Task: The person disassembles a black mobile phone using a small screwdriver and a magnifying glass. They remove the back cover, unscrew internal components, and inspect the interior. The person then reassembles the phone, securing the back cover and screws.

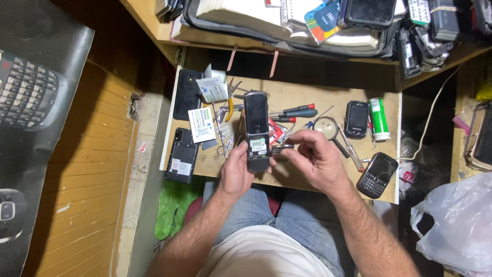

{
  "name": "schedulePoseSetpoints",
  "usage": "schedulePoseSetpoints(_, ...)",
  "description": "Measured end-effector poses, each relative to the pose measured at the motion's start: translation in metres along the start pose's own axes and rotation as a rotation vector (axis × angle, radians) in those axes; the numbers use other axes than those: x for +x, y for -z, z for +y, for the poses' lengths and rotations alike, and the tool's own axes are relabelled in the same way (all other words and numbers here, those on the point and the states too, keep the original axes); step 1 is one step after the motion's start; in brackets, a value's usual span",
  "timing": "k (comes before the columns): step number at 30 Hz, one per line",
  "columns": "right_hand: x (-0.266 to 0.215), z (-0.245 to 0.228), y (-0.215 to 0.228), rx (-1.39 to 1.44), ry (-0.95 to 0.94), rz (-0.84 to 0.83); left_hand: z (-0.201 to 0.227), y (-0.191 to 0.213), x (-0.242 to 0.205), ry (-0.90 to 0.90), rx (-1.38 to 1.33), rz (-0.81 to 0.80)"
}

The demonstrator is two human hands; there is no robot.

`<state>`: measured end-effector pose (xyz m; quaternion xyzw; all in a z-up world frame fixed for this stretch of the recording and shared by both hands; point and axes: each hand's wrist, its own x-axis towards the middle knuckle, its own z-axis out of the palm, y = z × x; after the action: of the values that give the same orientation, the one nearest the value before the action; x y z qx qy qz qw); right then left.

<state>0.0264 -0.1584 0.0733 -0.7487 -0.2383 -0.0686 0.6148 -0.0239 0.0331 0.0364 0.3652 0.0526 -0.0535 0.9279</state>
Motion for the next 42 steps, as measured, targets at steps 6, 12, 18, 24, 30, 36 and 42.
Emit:
schedulePoseSetpoints(6,-0.006,-0.008,0.0,-0.006,-0.026,0.0,-0.009,-0.001,0.003,0.016,-0.067,0.047)
schedulePoseSetpoints(12,-0.003,-0.019,0.0,-0.056,-0.07,-0.014,-0.001,-0.016,0.002,0.036,-0.086,0.06)
schedulePoseSetpoints(18,-0.001,-0.016,-0.001,-0.081,-0.092,-0.007,-0.007,-0.013,0.0,-0.004,0.015,0.021)
schedulePoseSetpoints(24,0.001,-0.026,-0.002,-0.183,0.028,-0.056,0.003,-0.02,-0.001,-0.087,0.233,0.057)
schedulePoseSetpoints(30,0.015,-0.055,0.012,-0.438,0.293,-0.338,0.004,-0.027,-0.004,-0.08,0.258,0.144)
schedulePoseSetpoints(36,0.024,-0.047,0.034,-0.376,0.211,-0.565,0.01,-0.026,-0.002,-0.014,0.148,0.112)
schedulePoseSetpoints(42,0.032,-0.053,0.022,-0.137,0.059,-0.433,0.008,-0.031,-0.004,0.125,-0.024,0.067)
